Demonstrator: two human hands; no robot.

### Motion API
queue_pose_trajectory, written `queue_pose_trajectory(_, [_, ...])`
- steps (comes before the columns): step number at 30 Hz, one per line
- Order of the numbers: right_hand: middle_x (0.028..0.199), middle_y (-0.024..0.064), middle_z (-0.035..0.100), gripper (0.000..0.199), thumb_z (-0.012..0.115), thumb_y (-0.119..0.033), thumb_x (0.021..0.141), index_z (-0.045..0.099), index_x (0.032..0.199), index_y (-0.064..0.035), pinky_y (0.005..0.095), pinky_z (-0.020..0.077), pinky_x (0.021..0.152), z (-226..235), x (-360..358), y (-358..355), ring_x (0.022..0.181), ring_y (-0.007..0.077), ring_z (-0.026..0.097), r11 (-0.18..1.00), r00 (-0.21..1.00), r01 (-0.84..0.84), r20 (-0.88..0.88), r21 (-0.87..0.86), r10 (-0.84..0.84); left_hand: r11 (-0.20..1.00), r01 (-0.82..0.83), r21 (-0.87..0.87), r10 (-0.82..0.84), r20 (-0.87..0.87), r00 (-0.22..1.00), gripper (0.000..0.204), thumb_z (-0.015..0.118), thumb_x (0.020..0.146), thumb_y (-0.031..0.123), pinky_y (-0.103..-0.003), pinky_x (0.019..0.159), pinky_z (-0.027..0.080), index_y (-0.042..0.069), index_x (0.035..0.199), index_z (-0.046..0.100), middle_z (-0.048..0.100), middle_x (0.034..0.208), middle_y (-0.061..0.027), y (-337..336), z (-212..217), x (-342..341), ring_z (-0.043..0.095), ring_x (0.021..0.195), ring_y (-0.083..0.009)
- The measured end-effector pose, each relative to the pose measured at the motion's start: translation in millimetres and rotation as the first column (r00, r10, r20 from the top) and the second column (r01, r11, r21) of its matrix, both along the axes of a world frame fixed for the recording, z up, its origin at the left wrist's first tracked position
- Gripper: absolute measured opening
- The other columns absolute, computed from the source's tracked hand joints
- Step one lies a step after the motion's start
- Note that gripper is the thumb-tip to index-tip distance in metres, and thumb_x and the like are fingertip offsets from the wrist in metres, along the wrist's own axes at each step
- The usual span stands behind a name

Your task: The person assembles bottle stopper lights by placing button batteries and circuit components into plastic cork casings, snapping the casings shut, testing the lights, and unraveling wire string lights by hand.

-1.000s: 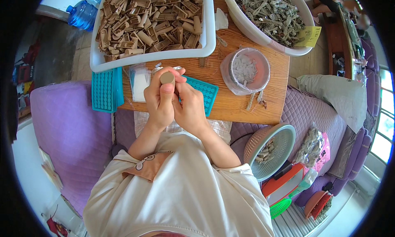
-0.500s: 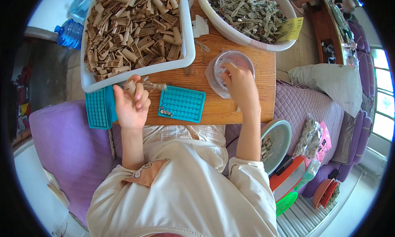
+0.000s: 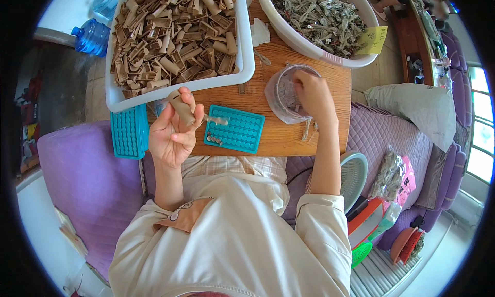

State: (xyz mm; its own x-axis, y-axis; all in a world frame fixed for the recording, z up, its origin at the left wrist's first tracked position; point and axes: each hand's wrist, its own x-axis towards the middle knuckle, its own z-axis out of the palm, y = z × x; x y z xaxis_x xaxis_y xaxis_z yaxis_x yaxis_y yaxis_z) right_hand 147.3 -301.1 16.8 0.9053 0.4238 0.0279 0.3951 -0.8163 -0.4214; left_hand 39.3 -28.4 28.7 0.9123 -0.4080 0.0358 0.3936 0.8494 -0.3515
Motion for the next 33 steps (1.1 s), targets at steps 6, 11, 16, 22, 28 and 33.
queue_pose_trajectory(6, [0.070, 0.0118, 0.056, 0.009, 0.053, -0.002, 0.071, 0.059, 0.079, -0.0020, 0.0265, 0.0428, 0.055, 31, -10, 8, 0.058, 0.0198, 0.055, 0.934, 0.972, 0.224, 0.002, 0.279, -0.234, 0.989, 0.023, 0.144, -0.019, -0.029, 0.999, 0.037, 0.034, 0.089, 0.026, -0.023, 0.051, 0.053, 0.006, 0.120, 0.030, 0.044, 0.109, -0.0062, -6, 8, 0, 0.047, 0.103, -0.0289])
queue_pose_trajectory(11, [0.073, 0.0072, 0.056, 0.014, 0.055, 0.003, 0.067, 0.062, 0.078, -0.0036, 0.0258, 0.0437, 0.055, 59, -30, 45, 0.062, 0.0180, 0.055, 0.917, 0.988, 0.029, 0.125, 0.398, -0.086, 0.930, 0.027, 0.368, -0.026, -0.007, 1.000, 0.046, 0.045, 0.083, 0.033, -0.016, 0.033, 0.043, 0.004, 0.117, 0.033, 0.051, 0.101, -0.0076, -13, 5, -3, 0.060, 0.080, -0.0217])
queue_pose_trajectory(16, [0.079, 0.0081, 0.057, 0.024, 0.057, 0.007, 0.061, 0.060, 0.081, -0.0052, 0.0265, 0.0462, 0.056, 77, -56, 90, 0.067, 0.0200, 0.057, 0.822, 0.923, -0.336, 0.334, 0.460, 0.190, 0.731, -0.052, 0.681, -0.010, 0.087, 0.996, 0.046, 0.049, 0.080, 0.035, -0.013, 0.030, 0.036, 0.002, 0.111, 0.039, 0.056, 0.089, -0.0084, -22, 18, -8, 0.062, 0.064, -0.0179])
queue_pose_trajectory(22, [0.087, 0.0101, 0.058, 0.028, 0.059, 0.004, 0.063, 0.055, 0.089, -0.0063, 0.0268, 0.0478, 0.052, 65, -63, 99, 0.068, 0.0213, 0.059, 0.696, 0.866, -0.469, 0.440, 0.544, 0.239, 0.650, -0.059, 0.757, -0.107, 0.168, 0.980, 0.045, 0.047, 0.082, 0.035, -0.013, 0.030, 0.036, 0.001, 0.111, 0.039, 0.056, 0.089, -0.0091, -19, 21, -12, 0.061, 0.061, -0.0151])
queue_pose_trajectory(28, [0.086, 0.0086, 0.059, 0.023, 0.060, 0.001, 0.066, 0.054, 0.086, -0.0068, 0.0267, 0.0476, 0.050, 62, -71, 100, 0.066, 0.0216, 0.059, 0.709, 0.894, -0.430, 0.372, 0.559, 0.249, 0.632, -0.054, 0.773, -0.106, 0.155, 0.982, 0.045, 0.045, 0.084, 0.034, -0.014, 0.030, 0.036, 0.000, 0.113, 0.039, 0.056, 0.088, -0.0078, -22, 18, -16, 0.060, 0.061, -0.0130])
queue_pose_trajectory(33, [0.087, 0.0087, 0.059, 0.022, 0.060, 0.000, 0.065, 0.053, 0.085, -0.0060, 0.0278, 0.0484, 0.052, 58, -72, 95, 0.068, 0.0219, 0.060, 0.801, 0.914, -0.392, 0.293, 0.453, 0.282, 0.544, -0.019, 0.839, -0.112, 0.094, 0.989, 0.044, 0.042, 0.085, 0.034, -0.014, 0.034, 0.036, 0.002, 0.115, 0.039, 0.055, 0.088, -0.0046, -25, 16, -16, 0.057, 0.062, -0.0076])
